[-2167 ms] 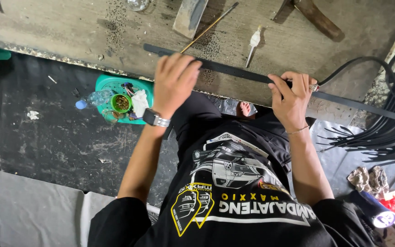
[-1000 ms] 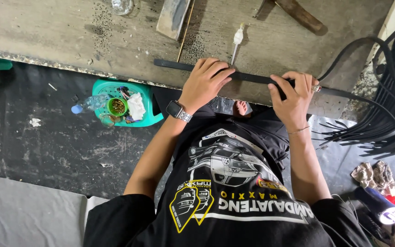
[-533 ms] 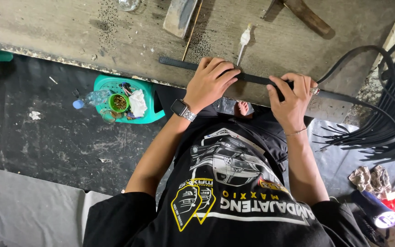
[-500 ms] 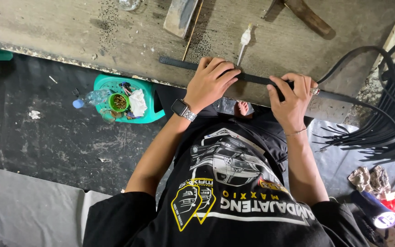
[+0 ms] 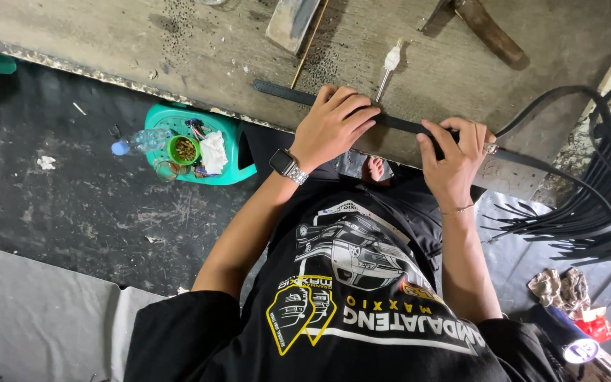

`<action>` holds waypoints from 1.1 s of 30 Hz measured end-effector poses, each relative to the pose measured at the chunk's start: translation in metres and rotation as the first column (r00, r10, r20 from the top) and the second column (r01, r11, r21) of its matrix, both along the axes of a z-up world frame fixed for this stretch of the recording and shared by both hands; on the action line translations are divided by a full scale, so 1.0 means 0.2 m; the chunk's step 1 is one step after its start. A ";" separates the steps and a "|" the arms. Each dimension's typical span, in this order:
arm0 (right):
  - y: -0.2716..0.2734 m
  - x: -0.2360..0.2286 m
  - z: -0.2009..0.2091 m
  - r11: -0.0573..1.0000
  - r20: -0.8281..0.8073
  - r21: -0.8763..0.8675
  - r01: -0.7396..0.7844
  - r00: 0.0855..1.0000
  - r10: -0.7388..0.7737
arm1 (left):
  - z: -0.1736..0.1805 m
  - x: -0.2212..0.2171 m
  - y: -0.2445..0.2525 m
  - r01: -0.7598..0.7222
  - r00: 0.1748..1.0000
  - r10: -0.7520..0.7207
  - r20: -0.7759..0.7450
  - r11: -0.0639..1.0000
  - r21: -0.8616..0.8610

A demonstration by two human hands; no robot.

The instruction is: Processing long leather straps by aligning them on a workbench guide and using a hammer and punch tool to create holes or secure components.

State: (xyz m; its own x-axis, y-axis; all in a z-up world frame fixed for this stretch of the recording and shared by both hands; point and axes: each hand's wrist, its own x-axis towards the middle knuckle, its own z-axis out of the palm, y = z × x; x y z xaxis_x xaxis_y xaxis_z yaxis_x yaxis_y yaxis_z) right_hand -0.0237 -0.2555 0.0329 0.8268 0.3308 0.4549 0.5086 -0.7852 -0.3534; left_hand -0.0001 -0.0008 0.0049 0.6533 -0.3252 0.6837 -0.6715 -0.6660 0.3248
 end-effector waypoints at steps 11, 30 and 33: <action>0.00 0.00 -0.02 1.000 0.010 -0.002 0.002 1.000 -0.002 | 0.01 0.00 0.00 0.011 1.000 -0.011 -0.025 1.000 0.003; 0.00 0.00 -0.02 0.999 0.003 -0.028 0.017 1.000 -0.017 | 0.01 0.00 0.00 0.026 0.997 -0.026 -0.075 1.000 0.005; 0.00 0.00 -0.02 0.999 -0.004 -0.035 0.030 1.000 -0.030 | 0.01 0.01 0.00 0.026 0.997 -0.026 -0.075 1.000 -0.003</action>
